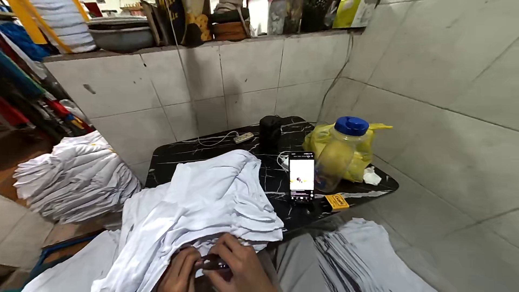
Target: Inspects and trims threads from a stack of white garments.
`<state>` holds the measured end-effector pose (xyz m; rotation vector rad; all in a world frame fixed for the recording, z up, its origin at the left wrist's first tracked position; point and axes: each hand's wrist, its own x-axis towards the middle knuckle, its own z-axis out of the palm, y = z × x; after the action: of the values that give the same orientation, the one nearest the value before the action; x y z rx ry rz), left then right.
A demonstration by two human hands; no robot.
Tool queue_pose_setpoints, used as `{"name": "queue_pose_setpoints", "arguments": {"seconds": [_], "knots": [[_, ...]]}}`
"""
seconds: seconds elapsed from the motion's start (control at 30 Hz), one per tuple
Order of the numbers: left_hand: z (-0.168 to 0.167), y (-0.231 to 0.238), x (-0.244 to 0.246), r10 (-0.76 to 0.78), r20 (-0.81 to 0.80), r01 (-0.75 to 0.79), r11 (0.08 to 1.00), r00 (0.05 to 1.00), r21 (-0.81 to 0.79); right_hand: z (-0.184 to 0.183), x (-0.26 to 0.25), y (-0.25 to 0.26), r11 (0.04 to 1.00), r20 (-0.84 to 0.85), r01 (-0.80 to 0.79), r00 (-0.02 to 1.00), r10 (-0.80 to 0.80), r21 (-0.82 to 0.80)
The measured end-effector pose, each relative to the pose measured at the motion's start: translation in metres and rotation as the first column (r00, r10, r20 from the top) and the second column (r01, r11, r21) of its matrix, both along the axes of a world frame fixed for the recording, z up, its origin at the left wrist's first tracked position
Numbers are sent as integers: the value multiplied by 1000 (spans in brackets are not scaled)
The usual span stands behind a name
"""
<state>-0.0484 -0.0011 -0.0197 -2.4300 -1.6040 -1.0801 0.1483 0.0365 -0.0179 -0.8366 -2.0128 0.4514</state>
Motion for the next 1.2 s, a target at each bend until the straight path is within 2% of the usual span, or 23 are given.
{"name": "queue_pose_setpoints", "arguments": {"seconds": [0.23, 0.37, 0.5, 0.63, 0.73, 0.8, 0.87, 0.93, 1.0, 1.2], "knots": [[-4, 2, -4, -16, 39, 16, 1000, 999, -7, 4, 2, -5, 997, 329, 57, 943, -40, -42], [-6, 2, -2, -7, 74, 6, 1000, 997, 16, -1, -10, -5, 994, 356, 102, 928, -110, 39], [-7, 1, -2, 4, 94, -6, 1000, 996, 21, -8, -15, -5, 994, 381, 91, 919, -104, 54], [-6, 2, -7, -56, 131, 59, 998, 990, -14, -14, -11, -4, 983, 316, 147, 933, -173, 106], [1, -2, -9, -118, 76, 126, 986, 990, -108, 2, 3, -6, 978, 348, 208, 917, -194, -1], [5, -6, -3, -74, -21, 70, 987, 997, -142, 15, 14, -6, 961, 449, 189, 890, -81, -201], [1, -7, 7, 19, -97, -28, 995, 995, -97, 20, 20, -3, 935, 465, 146, 885, 22, -322], [-7, -7, 18, 90, -142, -96, 995, 986, -40, 20, 21, -3, 934, 422, 116, 906, 40, -338], [-13, -7, 24, 108, -113, -113, 993, 988, -36, 21, 22, -4, 937, 376, 113, 926, 21, -330], [-13, -8, 14, 10, 17, -8, 997, 1000, -75, 22, 21, -2, 918, 363, 143, 932, 1, -370]]}}
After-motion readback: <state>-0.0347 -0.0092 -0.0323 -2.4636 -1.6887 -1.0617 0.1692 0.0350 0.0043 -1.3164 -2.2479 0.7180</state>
